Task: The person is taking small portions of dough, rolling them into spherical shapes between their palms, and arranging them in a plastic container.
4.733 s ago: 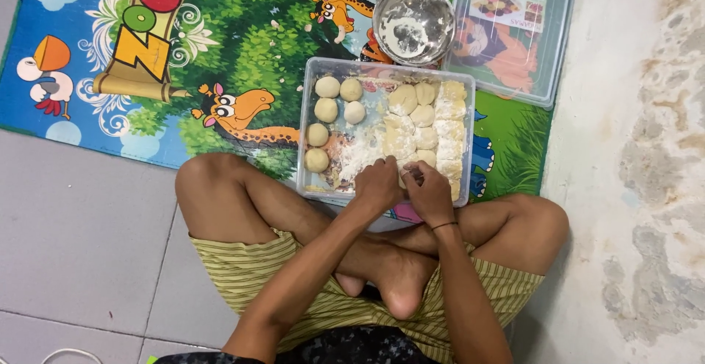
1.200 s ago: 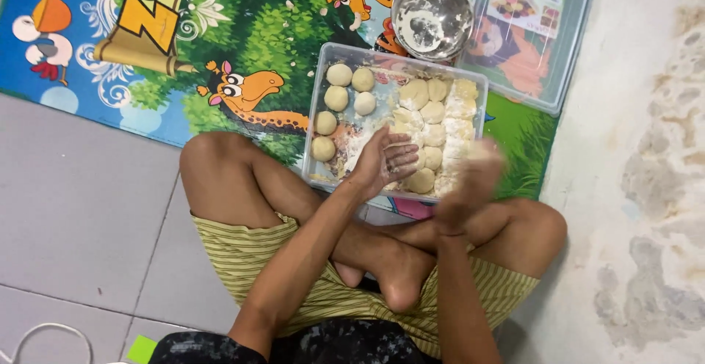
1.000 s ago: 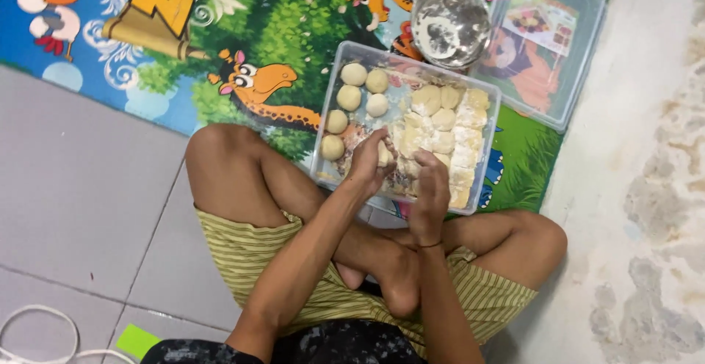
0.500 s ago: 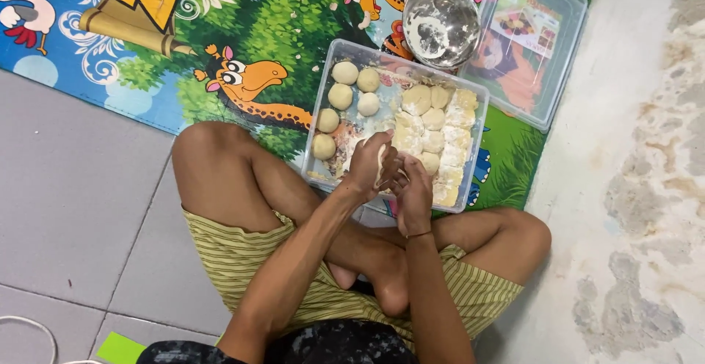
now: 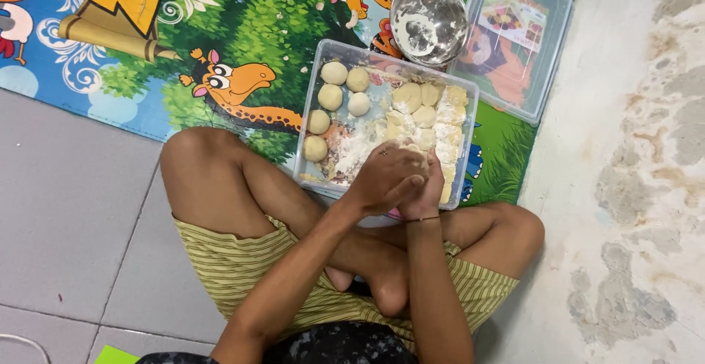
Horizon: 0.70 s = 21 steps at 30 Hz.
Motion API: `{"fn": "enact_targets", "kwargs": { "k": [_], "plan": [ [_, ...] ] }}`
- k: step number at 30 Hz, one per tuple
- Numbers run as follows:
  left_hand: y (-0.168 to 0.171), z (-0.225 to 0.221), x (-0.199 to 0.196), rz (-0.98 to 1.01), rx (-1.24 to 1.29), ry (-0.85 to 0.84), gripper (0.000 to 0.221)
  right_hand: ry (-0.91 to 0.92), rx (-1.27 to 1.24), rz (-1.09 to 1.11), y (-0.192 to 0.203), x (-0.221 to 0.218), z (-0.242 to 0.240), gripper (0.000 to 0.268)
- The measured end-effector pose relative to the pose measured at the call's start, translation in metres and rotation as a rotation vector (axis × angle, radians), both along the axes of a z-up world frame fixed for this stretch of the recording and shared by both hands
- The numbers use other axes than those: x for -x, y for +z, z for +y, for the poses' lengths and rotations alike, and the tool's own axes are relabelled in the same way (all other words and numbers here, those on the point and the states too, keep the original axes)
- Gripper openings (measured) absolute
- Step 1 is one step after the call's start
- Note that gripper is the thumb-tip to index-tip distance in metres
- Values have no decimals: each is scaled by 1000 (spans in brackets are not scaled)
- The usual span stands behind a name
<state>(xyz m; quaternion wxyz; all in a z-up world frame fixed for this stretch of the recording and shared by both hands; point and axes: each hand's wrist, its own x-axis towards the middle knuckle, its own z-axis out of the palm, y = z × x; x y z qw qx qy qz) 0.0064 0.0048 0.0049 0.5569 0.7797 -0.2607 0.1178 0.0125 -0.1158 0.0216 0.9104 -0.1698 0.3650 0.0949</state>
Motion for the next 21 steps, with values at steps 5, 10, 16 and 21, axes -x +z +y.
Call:
{"fn": "enact_targets", "kwargs": {
  "k": [5,10,16,21],
  "plan": [
    [-8,-5,-11,185,104,104,40,-34,-39,-52,16,-4,2,43],
    [7,13,-18,796,390,264,33,-15,-17,-129,-34,0,-25,52],
    [-7,6,-15,926,437,260,26,41,237,-230,-33,7,-21,58],
    [-8,1,-12,936,382,202,30,78,350,-215,-27,8,-31,56]
  ]
}}
